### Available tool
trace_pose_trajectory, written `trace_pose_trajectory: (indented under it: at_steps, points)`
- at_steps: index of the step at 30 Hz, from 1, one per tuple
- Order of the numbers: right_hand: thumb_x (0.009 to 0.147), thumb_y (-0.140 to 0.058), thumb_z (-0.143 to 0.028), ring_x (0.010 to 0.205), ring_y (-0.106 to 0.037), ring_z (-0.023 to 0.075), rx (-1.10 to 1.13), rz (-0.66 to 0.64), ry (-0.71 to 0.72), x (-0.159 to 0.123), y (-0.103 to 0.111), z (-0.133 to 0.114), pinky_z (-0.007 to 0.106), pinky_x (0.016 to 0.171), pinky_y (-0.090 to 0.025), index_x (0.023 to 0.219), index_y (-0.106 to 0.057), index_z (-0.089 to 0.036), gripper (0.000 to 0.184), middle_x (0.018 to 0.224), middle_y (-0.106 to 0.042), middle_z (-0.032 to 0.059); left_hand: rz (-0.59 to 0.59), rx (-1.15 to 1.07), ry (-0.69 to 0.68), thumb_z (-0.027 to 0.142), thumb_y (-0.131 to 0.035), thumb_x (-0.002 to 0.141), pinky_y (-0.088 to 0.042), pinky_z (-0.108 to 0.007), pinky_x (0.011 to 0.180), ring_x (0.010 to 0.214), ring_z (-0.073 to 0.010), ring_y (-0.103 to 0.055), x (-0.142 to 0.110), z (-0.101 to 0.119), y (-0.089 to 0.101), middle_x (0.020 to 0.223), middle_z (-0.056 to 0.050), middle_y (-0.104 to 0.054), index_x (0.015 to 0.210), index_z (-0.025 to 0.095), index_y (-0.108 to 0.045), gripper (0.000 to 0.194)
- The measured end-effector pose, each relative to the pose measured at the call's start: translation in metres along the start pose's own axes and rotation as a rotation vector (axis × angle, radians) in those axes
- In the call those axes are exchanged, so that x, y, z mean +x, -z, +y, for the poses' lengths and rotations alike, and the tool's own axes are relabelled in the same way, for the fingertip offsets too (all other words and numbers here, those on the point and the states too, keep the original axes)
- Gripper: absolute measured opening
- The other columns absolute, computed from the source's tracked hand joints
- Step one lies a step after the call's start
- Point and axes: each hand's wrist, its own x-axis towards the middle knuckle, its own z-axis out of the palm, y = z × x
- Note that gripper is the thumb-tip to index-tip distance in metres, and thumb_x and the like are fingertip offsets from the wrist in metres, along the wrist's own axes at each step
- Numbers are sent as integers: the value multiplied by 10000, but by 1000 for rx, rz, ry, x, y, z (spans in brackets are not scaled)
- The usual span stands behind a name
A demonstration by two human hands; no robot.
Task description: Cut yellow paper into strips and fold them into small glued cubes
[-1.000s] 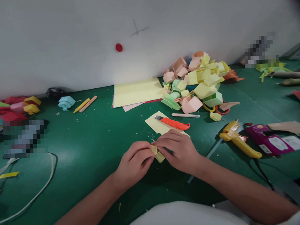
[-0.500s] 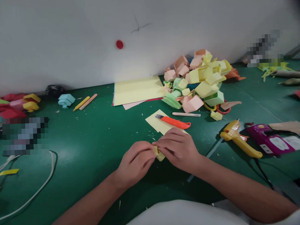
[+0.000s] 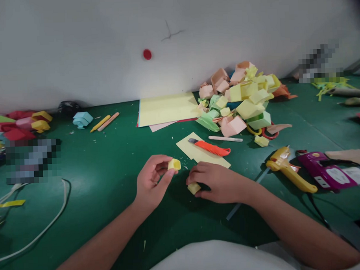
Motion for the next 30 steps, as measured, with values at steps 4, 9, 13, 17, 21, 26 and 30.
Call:
trace_pose_trajectory:
  at_steps: [4,9,13,17,21,26,30]
  points:
    - [842,-734,-157,1002,-649,215,148,149,-47,2,3,-1,378,880,-554,1135,-668,-244,313,1098,-696,56,-15,5,-13,237,-665,935,-662,-311,763,884,-155,-679,0,3,0,1067,-70,-598,1136,197,-670,205]
    - [868,-751,-243,858,-634,175,319,382,-76,4,8,-1,343,794,-566,1171,-682,-242,311,1055,-672,50,-71,162,-97,165,-668,921,-630,-271,768,961,-165,-664,-5,8,-1,1089,-77,-615,1166,237,-708,258]
    - [847,-782,-283,841,-629,171,410,433,-87,6,2,-3,347,787,-569,1151,-712,-239,316,1022,-664,47,-102,273,-154,134,-687,900,-612,-254,754,915,-140,-658,-6,12,-3,1069,-56,-630,1193,257,-706,318]
    - [822,-800,-278,911,-655,189,691,453,-150,8,-5,-1,340,781,-591,1122,-717,-249,313,1044,-658,53,-83,196,-114,145,-690,897,-623,-275,759,932,-158,-660,-5,13,-4,1064,-66,-622,1153,234,-702,271]
    - [763,-852,-265,869,-675,162,1031,468,-207,11,-10,3,329,790,-603,1084,-702,-251,355,1008,-670,29,-63,88,-69,167,-692,895,-626,-290,770,921,-163,-655,-5,12,-6,1041,-66,-613,1120,215,-665,232]
    - [728,-877,-240,916,-688,155,1196,428,-197,15,-17,2,322,819,-599,1049,-697,-249,369,1033,-695,24,-72,103,-62,189,-692,894,-620,-286,731,860,-155,-658,-6,14,-9,994,-55,-625,1064,206,-641,178]
    - [712,-886,-221,885,-696,143,1239,407,-227,17,-21,-1,299,794,-601,1026,-702,-235,364,1002,-718,18,-69,170,-98,187,-703,885,-607,-265,670,822,-152,-659,-5,19,-9,977,-57,-628,1044,204,-654,167]
